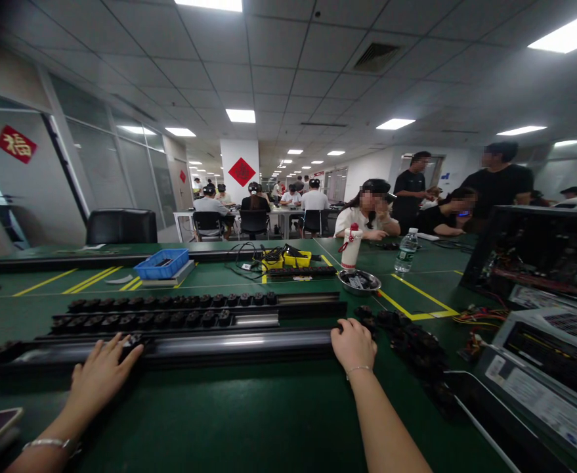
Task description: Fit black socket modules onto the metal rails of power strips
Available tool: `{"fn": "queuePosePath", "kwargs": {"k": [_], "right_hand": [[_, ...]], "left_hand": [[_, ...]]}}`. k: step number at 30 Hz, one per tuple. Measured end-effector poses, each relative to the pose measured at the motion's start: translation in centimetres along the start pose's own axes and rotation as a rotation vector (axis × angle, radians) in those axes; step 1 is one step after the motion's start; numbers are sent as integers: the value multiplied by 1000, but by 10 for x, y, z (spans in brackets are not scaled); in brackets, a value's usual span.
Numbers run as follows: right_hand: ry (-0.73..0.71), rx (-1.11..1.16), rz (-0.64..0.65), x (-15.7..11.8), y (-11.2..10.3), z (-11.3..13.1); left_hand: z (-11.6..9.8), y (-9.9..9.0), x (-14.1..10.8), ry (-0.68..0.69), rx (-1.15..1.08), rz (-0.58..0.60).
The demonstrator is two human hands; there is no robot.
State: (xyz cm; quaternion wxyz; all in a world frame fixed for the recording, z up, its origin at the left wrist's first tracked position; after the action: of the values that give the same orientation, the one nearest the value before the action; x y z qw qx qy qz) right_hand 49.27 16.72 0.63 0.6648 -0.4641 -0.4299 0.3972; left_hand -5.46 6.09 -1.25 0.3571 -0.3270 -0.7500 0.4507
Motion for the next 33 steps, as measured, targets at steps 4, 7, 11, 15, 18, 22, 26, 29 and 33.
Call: {"fn": "queuePosePath", "kwargs": {"k": [4,7,11,15,18,22,26,29,33], "right_hand": [[10,2,10,-1,-1,0],[7,5,11,-1,-2,0],[6,3,15,-2,-3,1],[6,3,19,0,-1,0],[7,2,5,1,-1,0],[6,-1,-4,0,-1,0],[6,-5,3,-1,-3,1],[1,1,7,-2,-3,1],[-6,2,-3,0,-2,0]], "left_hand": [[-3,-3,-2,10,7,9],[-6,-5,-4,22,7,18],[-10,-4,-5,55,34,33],[-18,-3,-9,108,67,37],[-23,-4,-11,140,101,55],[-24,-3,-13,152,153,71],[-27,-1,-12,178,172,55],[-32,-1,-15,186,175,40],[-46,-8,-24,223,137,-21]]}}
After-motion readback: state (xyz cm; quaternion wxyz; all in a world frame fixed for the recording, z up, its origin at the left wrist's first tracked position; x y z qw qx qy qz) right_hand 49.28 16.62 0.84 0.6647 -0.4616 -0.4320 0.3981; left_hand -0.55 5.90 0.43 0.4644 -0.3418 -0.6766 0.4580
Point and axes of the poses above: each hand's wrist, its own x-axis towards the middle knuckle, its own y-axis out of the palm, z = x × y, the point moved 8 cm from there along x, towards the middle knuckle, and after that the axes turned 8 degrees about -x, right-handed, at the moved point
